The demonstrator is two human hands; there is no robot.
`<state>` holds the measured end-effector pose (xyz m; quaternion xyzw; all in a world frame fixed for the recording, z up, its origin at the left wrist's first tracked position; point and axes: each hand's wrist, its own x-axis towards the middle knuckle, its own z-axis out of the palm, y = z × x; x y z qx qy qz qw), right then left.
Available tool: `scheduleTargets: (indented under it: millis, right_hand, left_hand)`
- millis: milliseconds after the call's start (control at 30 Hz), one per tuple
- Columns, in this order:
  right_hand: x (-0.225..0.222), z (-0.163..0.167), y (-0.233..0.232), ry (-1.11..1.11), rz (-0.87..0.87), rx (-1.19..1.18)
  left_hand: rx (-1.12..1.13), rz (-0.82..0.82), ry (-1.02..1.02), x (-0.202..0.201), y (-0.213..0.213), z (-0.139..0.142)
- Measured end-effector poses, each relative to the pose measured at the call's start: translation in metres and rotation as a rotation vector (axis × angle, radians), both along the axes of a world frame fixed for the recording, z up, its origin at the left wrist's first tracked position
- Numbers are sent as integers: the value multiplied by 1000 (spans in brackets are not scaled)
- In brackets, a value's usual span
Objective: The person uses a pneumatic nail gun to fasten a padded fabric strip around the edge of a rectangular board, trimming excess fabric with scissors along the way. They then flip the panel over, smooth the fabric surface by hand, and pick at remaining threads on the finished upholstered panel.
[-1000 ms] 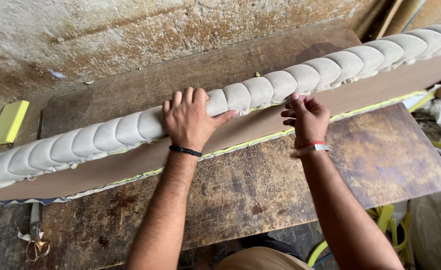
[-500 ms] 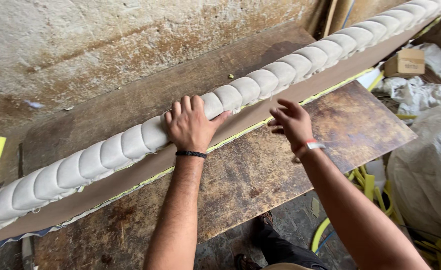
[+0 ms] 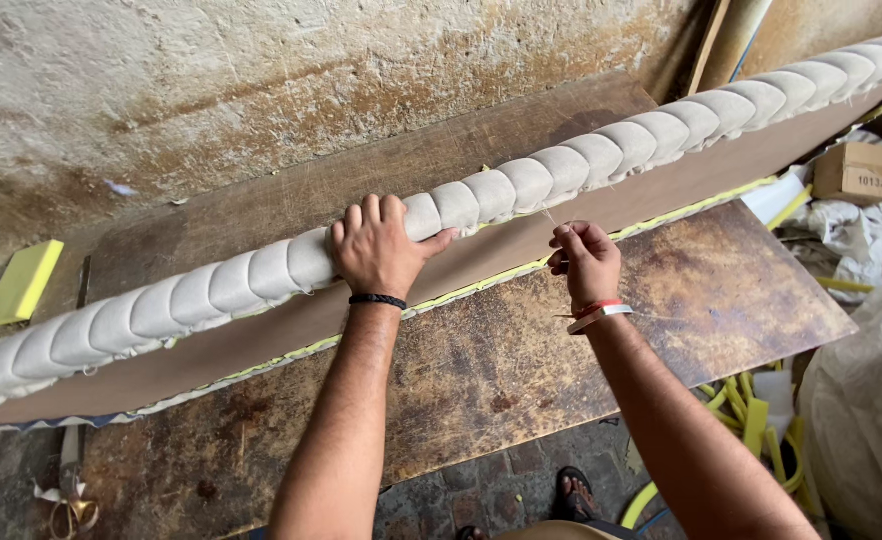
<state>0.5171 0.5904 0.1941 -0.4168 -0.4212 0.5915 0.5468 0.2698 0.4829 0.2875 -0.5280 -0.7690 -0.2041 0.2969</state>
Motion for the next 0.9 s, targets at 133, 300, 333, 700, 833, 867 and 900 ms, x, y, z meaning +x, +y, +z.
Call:
scheduleTargets:
  millis: [133,300,333,700,833,867,900]
  right_hand:
    - [-11,10,5,216,-86,72]
    - [-26,4,20,705,94,-198]
    - [-31,-1,24,784,134,-273]
    - [-28,0,28,388,364,-314]
    - [-29,10,18,246,271,-149]
    - [-29,10,17,172,221,-112]
    - [-27,7,15,100,171,-74]
  left_hand:
    - [-8,34,13,-6,4,-4]
    - [7,19,32,-10,4,-8]
    - [12,18,34,-10,4,-9]
    - [-19,34,12,-13,1,-12]
    - [-7,25,21,-14,2,-14]
    - [-20,30,20,-14,2,-15]
    - [-33,35,21,-14,3,-15]
